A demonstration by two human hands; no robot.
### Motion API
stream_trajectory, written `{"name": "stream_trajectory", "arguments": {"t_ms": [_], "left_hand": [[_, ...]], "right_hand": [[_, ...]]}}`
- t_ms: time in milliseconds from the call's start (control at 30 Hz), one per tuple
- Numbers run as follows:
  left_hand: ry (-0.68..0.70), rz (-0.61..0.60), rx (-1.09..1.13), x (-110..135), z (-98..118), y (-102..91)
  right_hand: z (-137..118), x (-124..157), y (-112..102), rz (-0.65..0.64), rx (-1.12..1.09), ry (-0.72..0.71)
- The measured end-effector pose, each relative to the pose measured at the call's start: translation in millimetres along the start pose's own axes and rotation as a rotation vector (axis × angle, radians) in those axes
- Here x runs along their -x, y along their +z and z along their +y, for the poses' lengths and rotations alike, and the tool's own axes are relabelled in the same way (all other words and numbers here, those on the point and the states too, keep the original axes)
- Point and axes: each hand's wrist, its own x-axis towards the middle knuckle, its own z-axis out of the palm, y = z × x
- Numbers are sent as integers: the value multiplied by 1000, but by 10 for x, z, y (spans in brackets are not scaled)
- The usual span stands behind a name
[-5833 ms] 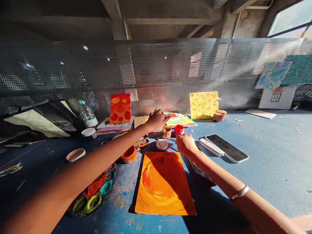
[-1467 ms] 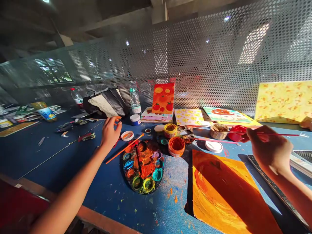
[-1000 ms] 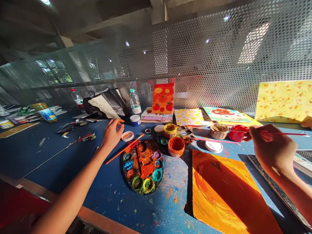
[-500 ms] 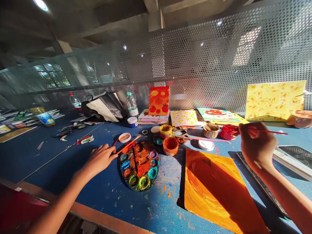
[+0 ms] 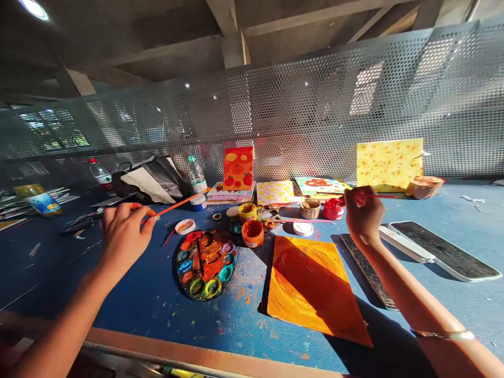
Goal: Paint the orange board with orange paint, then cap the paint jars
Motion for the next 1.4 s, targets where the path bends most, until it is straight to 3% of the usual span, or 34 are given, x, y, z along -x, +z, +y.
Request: {"name": "stream_trajectory", "arguments": {"t_ms": [100,200,300,400,533,700,833,1100,1233,1400], "left_hand": [[143,-36,108,-436,440,49],[323,-98,193,-809,1060,237],[504,-161,270,-1068,1672,481],[645,-209,339,-1231,2147,679],[762,-229,371,-1333,2582,839],[891,-240,364,-1379,2956,983],[949,-237,350,-1421,3121,1070],[879,-225,390,-1405,3178,1120],[781,-167,428,-1340,3050,890],[722,-59,496,-1062,2580,314]], "right_hand": [[-88,-132,6,-83,26,-21],[-180,-306,52,-218,102,-41],[-233,-475,137,-356,187,-69],[-234,-600,241,-454,243,-103],[-194,-679,383,-557,306,-171],[-158,-631,554,-664,322,-279],[-136,-569,639,-724,316,-316],[-77,-563,633,-693,356,-317],[-63,-584,606,-626,379,-316],[-42,-611,599,-635,387,-292]]}}
